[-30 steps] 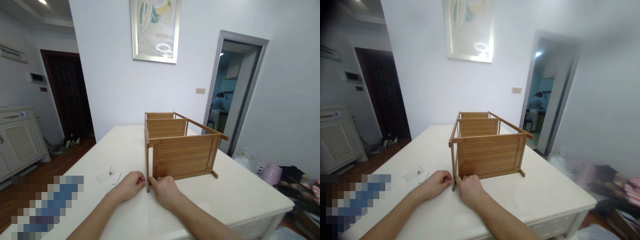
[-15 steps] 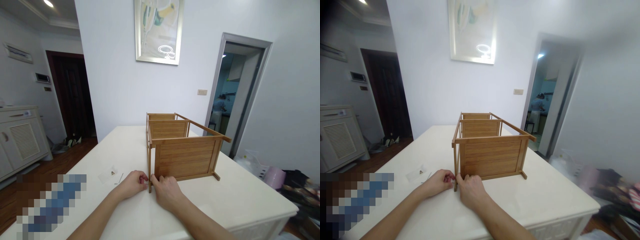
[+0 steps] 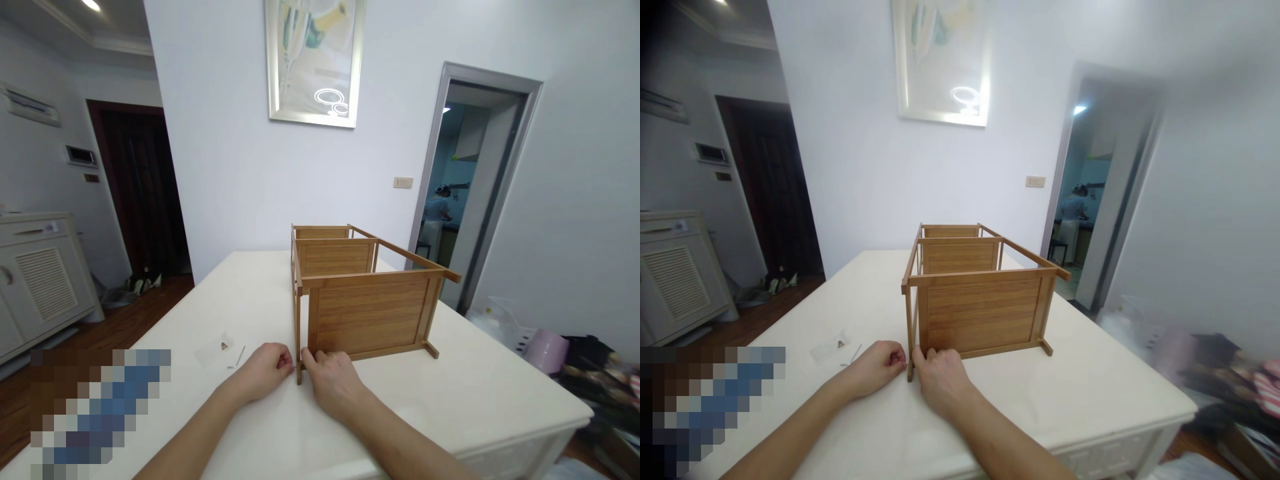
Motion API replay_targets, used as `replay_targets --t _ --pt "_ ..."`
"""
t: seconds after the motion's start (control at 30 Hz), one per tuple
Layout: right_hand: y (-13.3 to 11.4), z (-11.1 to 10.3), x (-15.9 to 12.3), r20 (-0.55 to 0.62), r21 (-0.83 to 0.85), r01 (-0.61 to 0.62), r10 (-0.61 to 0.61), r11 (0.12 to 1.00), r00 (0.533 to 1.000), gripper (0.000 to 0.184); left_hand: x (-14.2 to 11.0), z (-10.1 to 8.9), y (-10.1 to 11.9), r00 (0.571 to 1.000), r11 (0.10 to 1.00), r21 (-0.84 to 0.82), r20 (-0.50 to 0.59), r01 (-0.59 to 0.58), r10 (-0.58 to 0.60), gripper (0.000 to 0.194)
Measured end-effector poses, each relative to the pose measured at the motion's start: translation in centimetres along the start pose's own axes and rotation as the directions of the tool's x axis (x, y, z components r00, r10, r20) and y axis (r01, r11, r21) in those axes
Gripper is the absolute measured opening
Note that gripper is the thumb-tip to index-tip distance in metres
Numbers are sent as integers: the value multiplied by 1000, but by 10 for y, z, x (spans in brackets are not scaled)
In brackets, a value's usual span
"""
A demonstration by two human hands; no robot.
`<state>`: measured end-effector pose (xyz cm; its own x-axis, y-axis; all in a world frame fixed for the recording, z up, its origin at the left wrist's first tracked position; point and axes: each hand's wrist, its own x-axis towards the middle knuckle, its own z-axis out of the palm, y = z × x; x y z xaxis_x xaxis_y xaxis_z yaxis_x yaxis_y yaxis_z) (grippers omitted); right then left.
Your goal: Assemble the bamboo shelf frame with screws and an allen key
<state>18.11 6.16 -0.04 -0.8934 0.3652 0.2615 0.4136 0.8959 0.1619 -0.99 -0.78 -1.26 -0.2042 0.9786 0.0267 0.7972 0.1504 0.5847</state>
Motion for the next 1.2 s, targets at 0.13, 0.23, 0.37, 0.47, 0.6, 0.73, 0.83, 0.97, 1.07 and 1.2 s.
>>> replay_targets --t 0.13,0.23,0.37,0.47,0.6,0.73,0.83,0.97,1.07,1.2 --pt "0 2 1 -14 6 6 -6 1000 1000 26 1 1 1 1000 1000 -11 -2 -4 4 14" --pt "0 2 1 -6 10 -1 1 1000 1000 25 1 0 1 1000 999 -31 4 -8 9 14" --pt "0 -1 1 14 15 3 -3 1000 1000 28 0 -6 0 1000 999 -47 6 -23 23 24" --pt "0 -1 1 8 14 2 -3 1000 1000 31 -2 -10 3 998 997 -46 8 -54 55 23" --pt "0 1 0 -4 10 5 -5 1000 1000 29 -4 -9 8 996 996 -30 7 -86 86 21" --pt "0 2 1 -17 4 3 -3 1000 1000 30 -3 -4 8 998 998 -10 -16 -57 57 22" --pt "0 4 1 -25 4 -1 1 1000 1000 27 0 0 5 999 1000 -6 -20 -30 30 24" --pt "0 5 2 -21 4 1 -1 1000 1000 27 5 2 1 1000 1000 -17 -20 -13 13 25" --pt "0 5 2 -22 6 -2 2 1000 1000 30 6 3 0 1000 1000 -17 -17 -8 8 25" --pt "0 5 2 -23 1 -15 15 1000 1000 29 7 5 1 1000 1000 0 -21 -12 12 23"
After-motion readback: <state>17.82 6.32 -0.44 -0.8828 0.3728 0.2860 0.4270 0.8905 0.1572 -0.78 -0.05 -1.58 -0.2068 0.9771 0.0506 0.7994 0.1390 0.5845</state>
